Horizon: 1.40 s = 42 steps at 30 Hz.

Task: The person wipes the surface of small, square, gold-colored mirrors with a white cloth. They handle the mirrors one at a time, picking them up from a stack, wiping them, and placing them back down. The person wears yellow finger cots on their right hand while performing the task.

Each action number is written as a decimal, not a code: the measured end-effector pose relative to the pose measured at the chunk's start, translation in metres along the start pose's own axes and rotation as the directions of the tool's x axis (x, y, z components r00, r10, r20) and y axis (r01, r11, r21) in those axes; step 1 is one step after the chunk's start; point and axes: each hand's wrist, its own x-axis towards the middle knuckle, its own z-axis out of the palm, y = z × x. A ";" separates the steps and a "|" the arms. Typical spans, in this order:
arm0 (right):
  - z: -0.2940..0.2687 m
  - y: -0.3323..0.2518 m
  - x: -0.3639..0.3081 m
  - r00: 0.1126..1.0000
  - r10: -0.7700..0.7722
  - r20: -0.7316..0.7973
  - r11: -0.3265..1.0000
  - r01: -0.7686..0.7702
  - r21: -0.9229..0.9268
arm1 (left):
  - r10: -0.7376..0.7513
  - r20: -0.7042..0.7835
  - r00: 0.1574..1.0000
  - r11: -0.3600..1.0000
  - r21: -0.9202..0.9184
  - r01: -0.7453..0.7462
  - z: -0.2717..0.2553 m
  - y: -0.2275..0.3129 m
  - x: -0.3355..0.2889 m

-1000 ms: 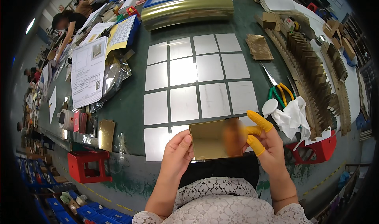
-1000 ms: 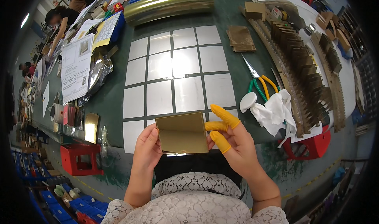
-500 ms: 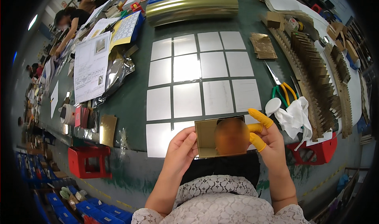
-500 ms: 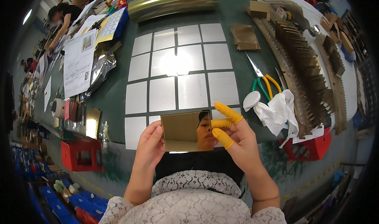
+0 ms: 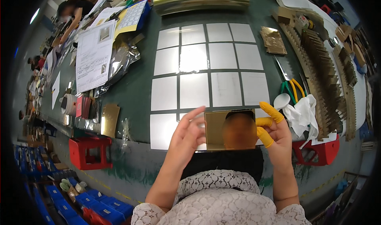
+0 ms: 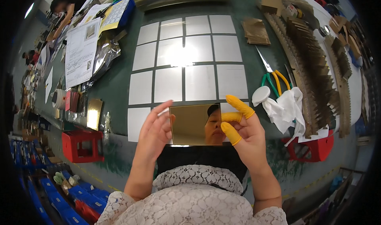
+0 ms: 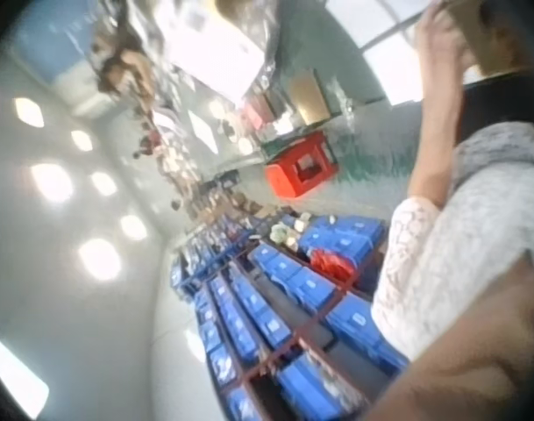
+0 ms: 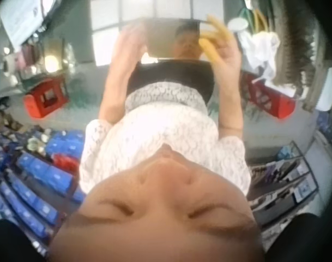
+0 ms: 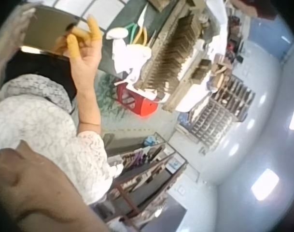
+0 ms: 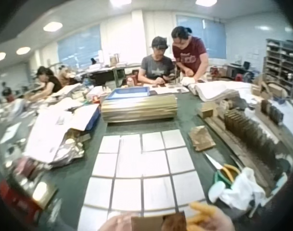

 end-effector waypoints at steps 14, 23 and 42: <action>-0.006 0.000 -0.001 0.995 0.073 0.066 0.996 -0.076 0.041 | 0.218 0.483 0.848 0.338 0.778 -0.530 0.009 0.035 -0.005; -0.013 0.004 0.003 0.992 0.110 0.057 0.993 -0.112 0.039 | 0.172 0.483 0.858 0.370 0.776 -0.511 0.008 0.041 -0.008; -0.016 0.004 0.004 0.983 0.159 0.093 0.984 -0.165 0.067 | 0.117 0.485 0.866 0.383 0.783 -0.490 0.006 0.028 0.002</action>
